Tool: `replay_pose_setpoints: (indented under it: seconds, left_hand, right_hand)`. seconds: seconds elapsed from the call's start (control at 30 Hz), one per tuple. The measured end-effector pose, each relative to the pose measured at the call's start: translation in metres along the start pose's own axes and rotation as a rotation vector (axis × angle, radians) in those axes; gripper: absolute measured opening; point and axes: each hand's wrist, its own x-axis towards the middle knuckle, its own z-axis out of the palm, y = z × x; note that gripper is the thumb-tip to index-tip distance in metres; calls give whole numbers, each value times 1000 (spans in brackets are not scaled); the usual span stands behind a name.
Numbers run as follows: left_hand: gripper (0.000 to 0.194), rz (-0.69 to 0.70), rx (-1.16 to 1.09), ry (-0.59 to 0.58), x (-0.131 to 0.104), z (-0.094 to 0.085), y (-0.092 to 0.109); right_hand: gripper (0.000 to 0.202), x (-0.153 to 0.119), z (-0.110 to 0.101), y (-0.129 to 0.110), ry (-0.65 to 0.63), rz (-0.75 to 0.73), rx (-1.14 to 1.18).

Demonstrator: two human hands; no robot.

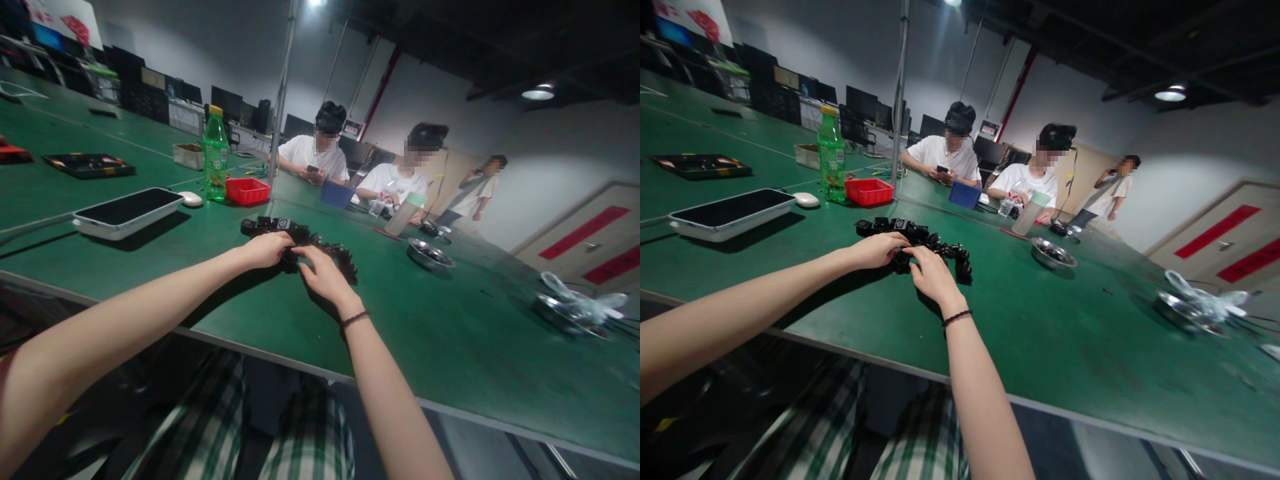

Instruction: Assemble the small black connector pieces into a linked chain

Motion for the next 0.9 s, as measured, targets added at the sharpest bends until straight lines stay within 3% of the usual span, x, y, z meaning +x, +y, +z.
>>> replay_pose_setpoints:
  seconds: [0.37, 0.9]
  left_hand:
    - [33, -119, -45, -16, 1, -2, 2]
    - [14, -125, -52, -39, 1, -9, 1]
  right_hand:
    - [17, -1, 2, 0, -40, 1, 32]
    - [18, -1, -3, -2, -34, 125, 42]
